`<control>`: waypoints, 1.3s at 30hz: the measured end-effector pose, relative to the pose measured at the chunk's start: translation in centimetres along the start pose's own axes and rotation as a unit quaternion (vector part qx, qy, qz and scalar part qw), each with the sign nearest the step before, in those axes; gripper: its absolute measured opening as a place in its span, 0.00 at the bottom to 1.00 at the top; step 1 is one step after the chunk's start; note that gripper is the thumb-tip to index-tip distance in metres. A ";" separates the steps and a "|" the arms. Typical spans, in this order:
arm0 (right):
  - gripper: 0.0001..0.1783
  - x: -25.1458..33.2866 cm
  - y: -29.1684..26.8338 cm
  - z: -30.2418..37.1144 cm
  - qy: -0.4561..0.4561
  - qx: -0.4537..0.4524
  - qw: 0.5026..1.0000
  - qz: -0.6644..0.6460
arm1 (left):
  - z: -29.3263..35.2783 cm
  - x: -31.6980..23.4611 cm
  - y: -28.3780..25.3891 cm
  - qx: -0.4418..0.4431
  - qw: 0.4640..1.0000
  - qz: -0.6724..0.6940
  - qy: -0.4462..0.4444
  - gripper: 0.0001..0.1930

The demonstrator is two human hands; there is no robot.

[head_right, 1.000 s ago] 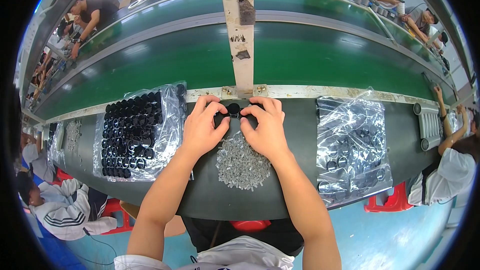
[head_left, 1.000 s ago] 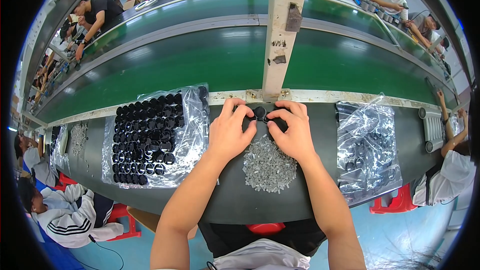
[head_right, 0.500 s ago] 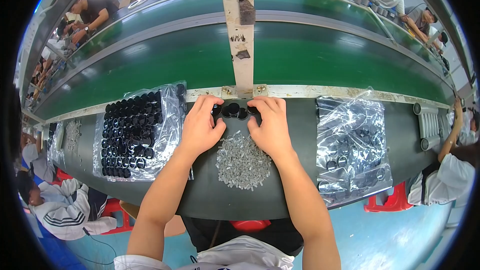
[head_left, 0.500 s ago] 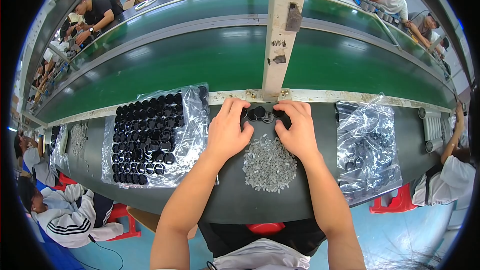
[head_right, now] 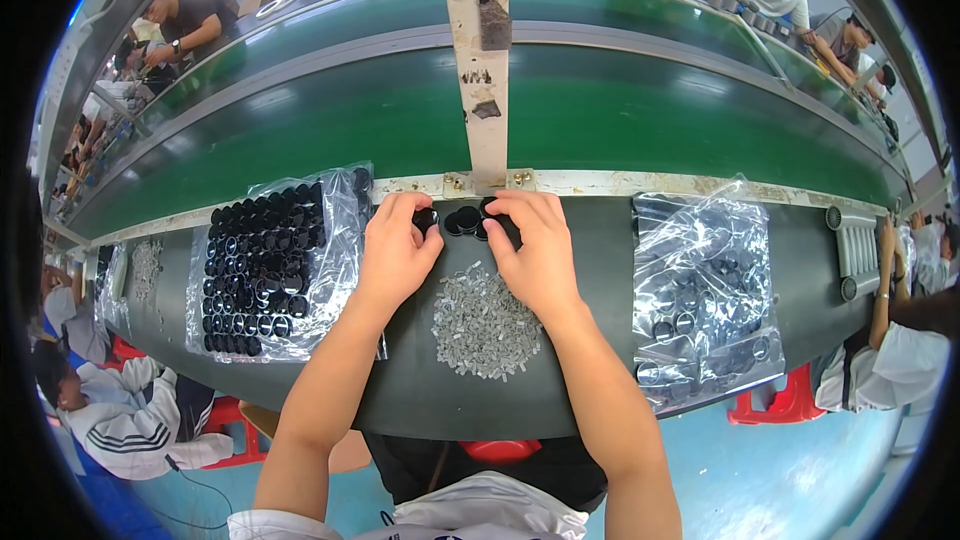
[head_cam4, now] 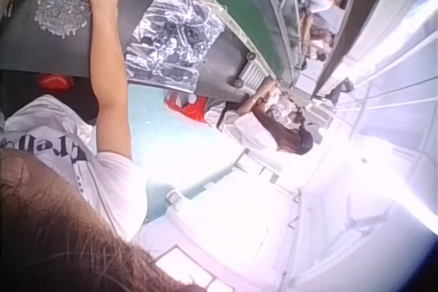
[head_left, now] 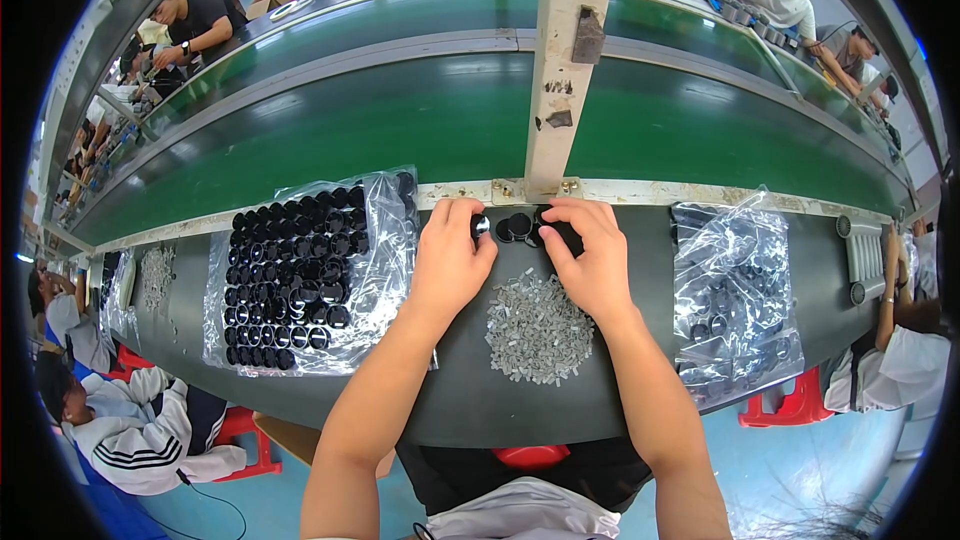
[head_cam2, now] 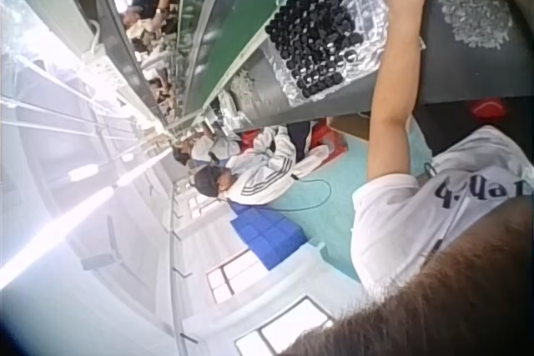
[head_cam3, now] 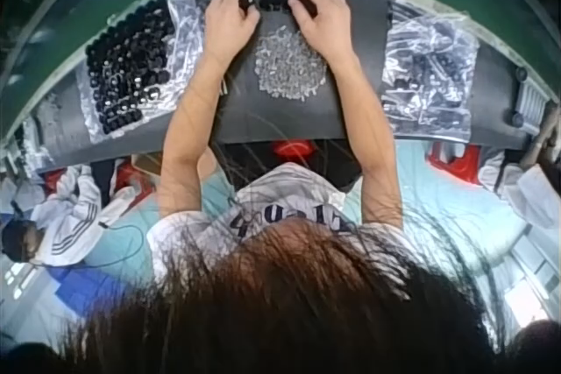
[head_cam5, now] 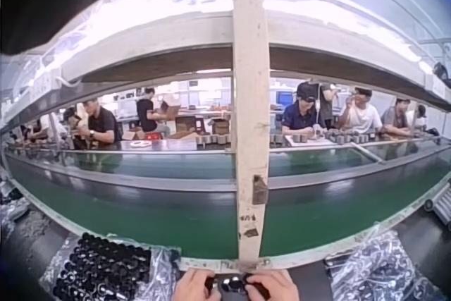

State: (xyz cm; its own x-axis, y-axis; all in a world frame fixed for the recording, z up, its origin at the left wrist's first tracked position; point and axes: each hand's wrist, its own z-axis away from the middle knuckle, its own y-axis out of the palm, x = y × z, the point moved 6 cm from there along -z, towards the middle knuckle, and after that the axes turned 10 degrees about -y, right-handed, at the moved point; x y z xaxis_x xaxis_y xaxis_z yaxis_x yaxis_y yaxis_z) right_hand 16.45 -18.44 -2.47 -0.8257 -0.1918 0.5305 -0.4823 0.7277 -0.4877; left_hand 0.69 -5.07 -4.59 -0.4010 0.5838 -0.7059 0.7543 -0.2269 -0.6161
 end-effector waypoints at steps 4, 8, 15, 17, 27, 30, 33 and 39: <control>0.12 0.6 1.0 -0.1 -0.030 -0.007 0.999 -0.013 | -0.1 -0.6 -0.3 -0.006 1.000 0.010 -0.009 0.18; 0.12 0.8 1.8 -0.1 -0.054 0.009 0.999 -0.006 | -0.2 -0.6 -0.5 -0.021 0.998 0.051 -0.036 0.17; 0.13 0.9 2.4 0.0 -0.052 0.035 0.998 0.003 | -0.2 -0.8 -0.4 -0.030 0.997 0.057 -0.030 0.17; 0.13 0.9 2.4 0.1 -0.055 0.040 0.998 0.017 | -0.2 -0.8 -0.4 -0.028 0.998 0.056 -0.031 0.17; 0.16 0.9 2.4 0.0 -0.049 0.049 0.998 0.008 | -0.2 -1.3 -0.4 -0.002 0.997 0.067 -0.047 0.18; 0.19 1.1 2.4 -0.1 -0.052 0.048 0.997 0.006 | -0.2 -1.2 -0.4 -0.002 0.996 0.071 -0.047 0.18; 0.21 1.3 2.3 -0.2 -0.047 0.049 0.998 0.003 | -0.1 -1.4 -0.5 -0.002 0.997 0.067 -0.039 0.18; 0.21 1.4 2.3 -0.1 -0.043 0.057 0.997 0.009 | -0.1 -1.3 -0.4 -0.002 0.997 0.064 -0.042 0.18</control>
State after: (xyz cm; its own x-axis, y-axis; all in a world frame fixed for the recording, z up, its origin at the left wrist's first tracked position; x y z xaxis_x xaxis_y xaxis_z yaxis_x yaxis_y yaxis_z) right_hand 14.23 -16.93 -2.79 -0.8540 -0.2384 0.4624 -0.4935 0.6527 -0.5749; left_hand 0.92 -5.69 -3.38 -0.3426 0.4825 -0.8061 0.8042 -0.2929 -0.5171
